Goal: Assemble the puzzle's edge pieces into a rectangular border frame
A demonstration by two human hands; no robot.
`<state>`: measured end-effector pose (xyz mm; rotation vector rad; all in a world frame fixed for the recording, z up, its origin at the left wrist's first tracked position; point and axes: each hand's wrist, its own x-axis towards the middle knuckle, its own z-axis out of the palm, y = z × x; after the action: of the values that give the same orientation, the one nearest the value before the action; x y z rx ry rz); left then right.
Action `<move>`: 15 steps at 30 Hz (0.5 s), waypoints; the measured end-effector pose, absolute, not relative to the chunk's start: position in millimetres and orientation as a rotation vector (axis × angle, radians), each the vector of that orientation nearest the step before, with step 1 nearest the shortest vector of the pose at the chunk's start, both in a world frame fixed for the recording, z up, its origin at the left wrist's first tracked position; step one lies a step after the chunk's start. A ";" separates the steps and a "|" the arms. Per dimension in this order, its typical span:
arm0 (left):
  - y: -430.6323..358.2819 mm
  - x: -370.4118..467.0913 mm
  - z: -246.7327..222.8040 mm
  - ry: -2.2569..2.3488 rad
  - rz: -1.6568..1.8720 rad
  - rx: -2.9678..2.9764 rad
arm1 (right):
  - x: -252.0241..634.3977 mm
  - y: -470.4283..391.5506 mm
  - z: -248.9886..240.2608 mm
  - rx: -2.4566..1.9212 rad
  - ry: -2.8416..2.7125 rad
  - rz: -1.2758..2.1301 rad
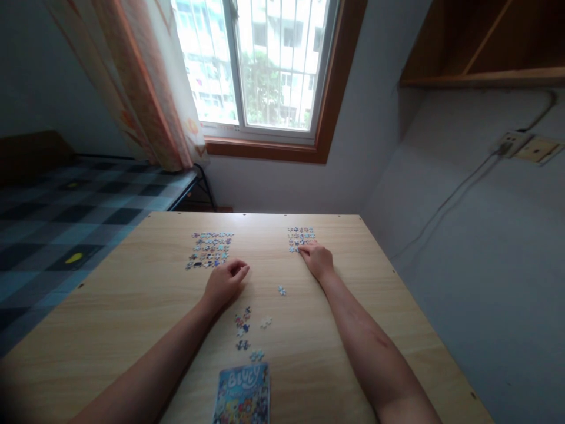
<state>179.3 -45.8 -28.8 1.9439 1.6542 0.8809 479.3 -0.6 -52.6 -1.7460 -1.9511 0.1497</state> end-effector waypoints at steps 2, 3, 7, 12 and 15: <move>-45.8 179.2 -28.3 1.654 0.872 1.941 | 480.3 -0.5 -52.6 -1.735 -1.905 0.136; -45.7 179.2 -27.9 1.652 0.867 1.942 | 480.8 -1.0 -52.3 -1.717 -1.870 0.131; -45.5 178.9 -28.0 1.652 0.863 1.943 | 480.0 -8.7 -47.4 -1.464 -1.863 0.228; -46.0 178.4 -30.1 1.651 0.886 1.940 | 465.8 -25.8 -28.9 -1.185 -2.220 0.707; -46.2 178.5 -29.6 1.655 0.885 1.937 | 453.4 -35.0 -14.6 -1.211 -2.440 0.961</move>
<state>178.5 -46.2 -29.6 1.9371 1.6550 0.8854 453.4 -35.0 -14.6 -1.2114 -2.4404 0.9611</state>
